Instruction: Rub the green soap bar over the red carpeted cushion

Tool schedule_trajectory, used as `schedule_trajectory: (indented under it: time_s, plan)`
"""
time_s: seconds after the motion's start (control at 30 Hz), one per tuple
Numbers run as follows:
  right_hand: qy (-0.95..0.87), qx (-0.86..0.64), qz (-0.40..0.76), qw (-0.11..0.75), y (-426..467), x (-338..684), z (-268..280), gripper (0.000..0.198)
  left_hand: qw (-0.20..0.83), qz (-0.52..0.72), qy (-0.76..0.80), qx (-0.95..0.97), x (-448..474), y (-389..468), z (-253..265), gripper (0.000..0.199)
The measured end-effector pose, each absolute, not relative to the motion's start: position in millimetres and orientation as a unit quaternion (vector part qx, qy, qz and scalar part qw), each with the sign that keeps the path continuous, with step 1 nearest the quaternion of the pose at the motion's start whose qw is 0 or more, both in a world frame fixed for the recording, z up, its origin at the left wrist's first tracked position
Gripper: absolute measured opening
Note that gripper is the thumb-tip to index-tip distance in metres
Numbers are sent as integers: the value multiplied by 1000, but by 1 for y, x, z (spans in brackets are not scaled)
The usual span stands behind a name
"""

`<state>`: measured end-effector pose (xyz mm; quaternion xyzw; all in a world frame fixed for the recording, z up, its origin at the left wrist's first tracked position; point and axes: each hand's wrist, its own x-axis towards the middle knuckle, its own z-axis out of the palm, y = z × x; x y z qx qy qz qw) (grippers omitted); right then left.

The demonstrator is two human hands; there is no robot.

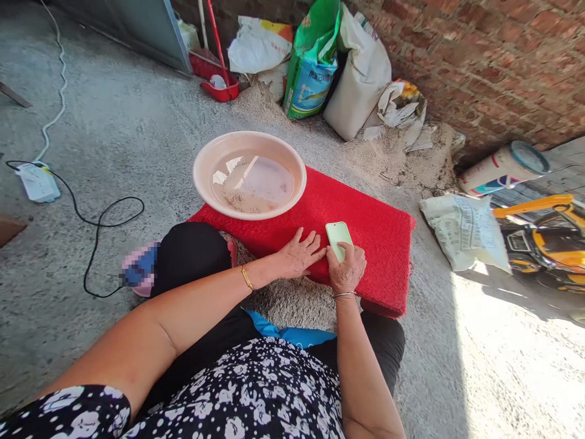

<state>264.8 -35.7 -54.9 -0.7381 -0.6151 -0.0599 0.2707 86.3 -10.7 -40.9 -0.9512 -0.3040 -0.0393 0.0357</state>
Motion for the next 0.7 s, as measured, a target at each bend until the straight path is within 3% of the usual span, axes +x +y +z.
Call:
schedule_trajectory:
  time_s: [0.7]
  plan:
    - [-613, -740, -62, 269, -37, 262, -50, 42, 26, -36, -303, -952, 83, -11, -36, 74]
